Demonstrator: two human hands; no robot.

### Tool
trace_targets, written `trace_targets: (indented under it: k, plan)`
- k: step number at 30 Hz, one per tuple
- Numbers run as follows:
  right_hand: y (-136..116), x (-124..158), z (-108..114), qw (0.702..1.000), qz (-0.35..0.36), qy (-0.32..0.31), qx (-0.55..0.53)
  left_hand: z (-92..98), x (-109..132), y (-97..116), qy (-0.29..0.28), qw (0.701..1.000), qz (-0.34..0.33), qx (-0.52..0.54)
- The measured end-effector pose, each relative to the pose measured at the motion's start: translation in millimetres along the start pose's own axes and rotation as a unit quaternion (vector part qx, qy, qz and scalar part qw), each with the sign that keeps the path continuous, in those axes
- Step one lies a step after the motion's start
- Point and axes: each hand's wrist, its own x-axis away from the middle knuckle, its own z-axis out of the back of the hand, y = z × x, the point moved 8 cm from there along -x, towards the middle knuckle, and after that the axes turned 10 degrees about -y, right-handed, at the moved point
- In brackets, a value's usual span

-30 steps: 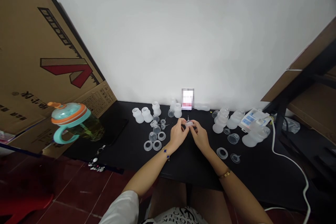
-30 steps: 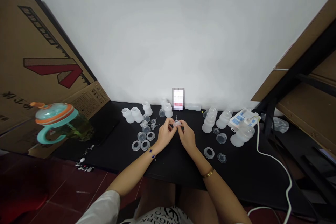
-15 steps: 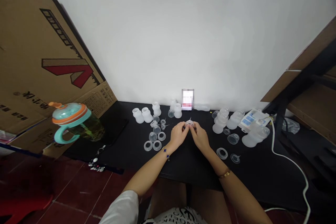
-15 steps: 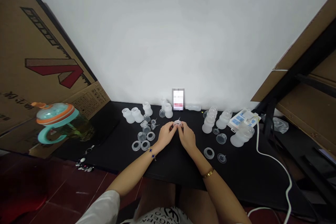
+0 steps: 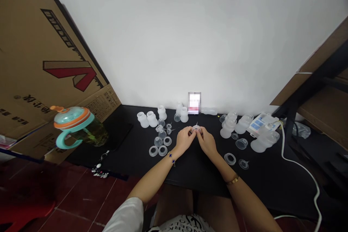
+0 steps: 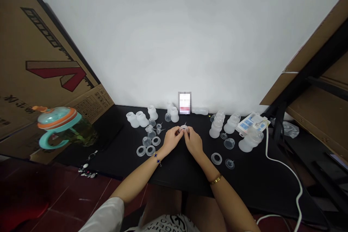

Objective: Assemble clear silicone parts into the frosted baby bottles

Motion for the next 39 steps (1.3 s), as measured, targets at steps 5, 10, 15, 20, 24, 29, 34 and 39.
trace_targets:
  k: [5, 10, 15, 20, 24, 29, 34, 39]
  plan:
    - [0.2, 0.1, -1.2, 1.0, -0.005, -0.007, 0.01, 0.8, -0.1, -0.6, 0.002, 1.0, 0.005, 0.005]
    - [1.2, -0.4, -1.5, 1.0, -0.004, -0.004, 0.011, 0.6, -0.3, -0.4, 0.001, 1.0, 0.01, -0.002]
    - [2.6, -1.3, -2.7, 1.0, -0.009, -0.006, 0.017, 1.6, -0.6, 0.0, -0.003, 1.0, 0.016, -0.005]
    - [2.6, -1.3, -3.2, 1.0, -0.005, -0.005, 0.023, 2.9, -0.4, 1.4, -0.005, 1.0, 0.014, -0.005]
    - [2.9, -1.5, -3.4, 1.0, -0.004, -0.003, 0.026, 3.7, 0.1, 2.4, 0.003, 1.0, 0.004, -0.003]
    - [3.1, -1.5, -3.6, 1.0, -0.002, -0.005, 0.026, 3.4, -0.2, 0.6, 0.001, 1.0, 0.01, -0.002]
    - [3.0, -1.4, -3.6, 1.0, -0.007, -0.008, 0.029, 4.0, 0.2, 1.4, 0.003, 1.0, 0.003, 0.001]
    - [2.2, -1.0, -3.1, 0.999, -0.011, -0.007, 0.032, 3.7, 0.5, 0.6, 0.003, 1.0, 0.003, 0.007]
